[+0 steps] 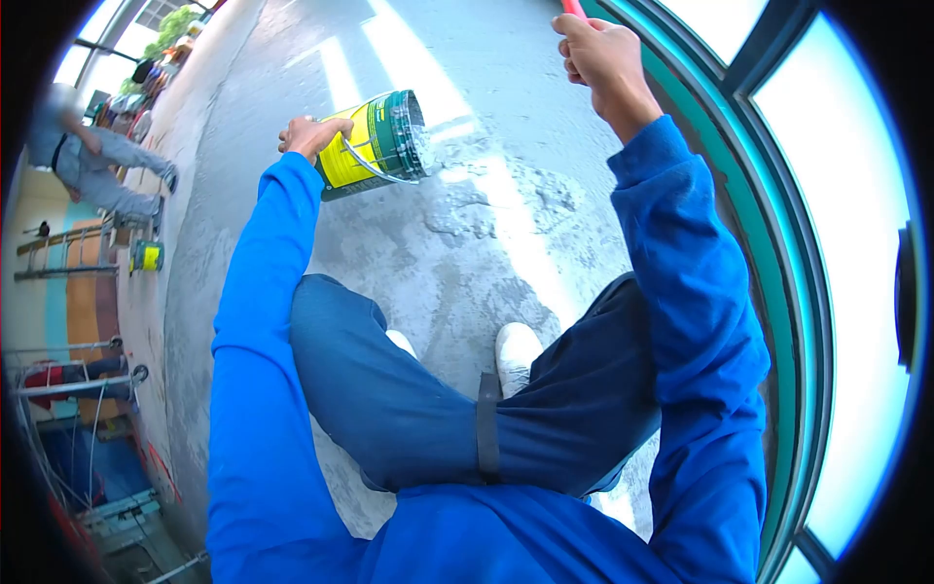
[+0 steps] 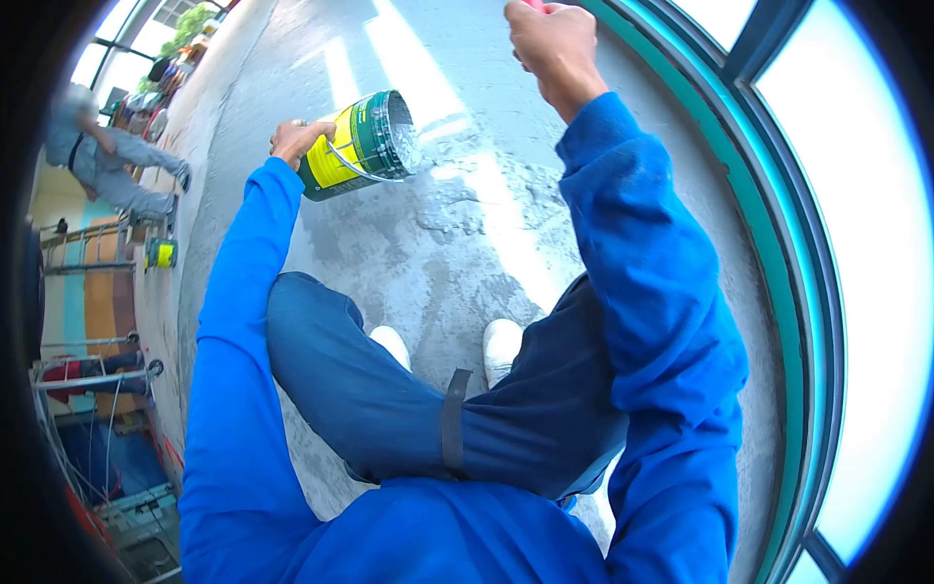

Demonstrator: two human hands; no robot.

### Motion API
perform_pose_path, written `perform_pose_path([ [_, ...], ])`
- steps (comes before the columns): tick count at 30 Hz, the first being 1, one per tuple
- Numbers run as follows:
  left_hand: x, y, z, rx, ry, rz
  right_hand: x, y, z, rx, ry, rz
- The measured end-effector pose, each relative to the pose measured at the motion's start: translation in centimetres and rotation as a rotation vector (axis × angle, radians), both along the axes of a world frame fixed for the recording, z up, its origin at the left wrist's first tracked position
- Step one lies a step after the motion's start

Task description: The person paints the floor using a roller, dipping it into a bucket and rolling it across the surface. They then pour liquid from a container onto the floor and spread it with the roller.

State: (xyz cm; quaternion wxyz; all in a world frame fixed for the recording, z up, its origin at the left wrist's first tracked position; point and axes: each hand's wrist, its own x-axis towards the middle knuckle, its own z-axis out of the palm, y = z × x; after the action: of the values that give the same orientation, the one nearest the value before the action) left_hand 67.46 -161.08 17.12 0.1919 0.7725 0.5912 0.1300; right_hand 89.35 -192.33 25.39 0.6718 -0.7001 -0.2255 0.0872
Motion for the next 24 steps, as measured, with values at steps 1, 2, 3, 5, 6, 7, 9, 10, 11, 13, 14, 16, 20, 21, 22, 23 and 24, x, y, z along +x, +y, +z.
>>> perform_pose_path([
  [1, -1.3, 0.6, 0.2, 0.033, 0.016, 0.045, -0.1, 0.4, 0.0, 0.003, 0.003, 0.016],
  [2, -2.6, 1.1, 0.3, 0.039, 0.050, 0.070, -0.1, 0.8, -0.2, 0.008, 0.023, 0.036],
  [3, -4.0, 1.6, 0.5, 0.058, 0.074, 0.108, -0.1, 1.3, -0.1, 0.015, 0.043, 0.056],
  [5, -6.5, 2.4, 0.7, 0.094, 0.123, 0.178, -0.6, 2.2, 0.0, 0.026, 0.051, 0.083],
  [6, -7.7, 2.9, 0.7, 0.103, 0.138, 0.199, -0.8, 2.7, 0.0, 0.027, 0.058, 0.096],
  [7, -8.9, 3.4, 0.6, 0.123, 0.175, 0.197, -1.0, 3.2, 0.0, 0.028, 0.064, 0.106],
  [9, -10.6, 3.3, 1.2, 0.162, 0.245, 0.187, -1.5, 4.1, 0.0, 0.032, 0.066, 0.143],
  [10, -11.1, 2.7, 1.7, 0.160, 0.300, 0.195, -1.8, 4.5, 0.0, 0.030, 0.058, 0.156],
  [11, -11.6, 2.1, 2.1, 0.165, 0.324, 0.199, -2.2, 4.9, 0.0, 0.026, 0.052, 0.168],
  [13, -11.9, 1.2, 2.8, 0.170, 0.372, 0.199, -2.5, 5.7, -0.2, 0.029, 0.037, 0.190],
  [14, -12.0, 1.5, 2.5, 0.174, 0.410, 0.193, -2.6, 6.0, -0.3, 0.025, 0.029, 0.198],
  [16, -11.6, 0.4, 3.1, 0.183, 0.459, 0.154, -3.0, 6.2, -0.3, 0.007, 0.009, 0.194],
  [20, -10.4, -1.1, 3.3, 0.251, 0.457, 0.046, -3.4, 6.2, 0.0, -0.006, -0.036, 0.176],
  [21, -9.8, -1.7, 3.6, 0.263, 0.459, 0.013, -3.3, 6.1, 0.1, -0.005, -0.035, 0.171],
  [22, -9.1, -2.2, 3.9, 0.274, 0.459, -0.020, -3.4, 6.0, 0.1, -0.005, -0.036, 0.168],
  [23, -8.3, -2.8, 4.3, 0.286, 0.457, -0.053, -3.4, 5.9, 0.2, -0.004, -0.039, 0.163],
  [24, -7.4, -3.4, 4.5, 0.306, 0.452, -0.089, -3.6, 5.5, 0.5, -0.003, -0.057, 0.145],
])
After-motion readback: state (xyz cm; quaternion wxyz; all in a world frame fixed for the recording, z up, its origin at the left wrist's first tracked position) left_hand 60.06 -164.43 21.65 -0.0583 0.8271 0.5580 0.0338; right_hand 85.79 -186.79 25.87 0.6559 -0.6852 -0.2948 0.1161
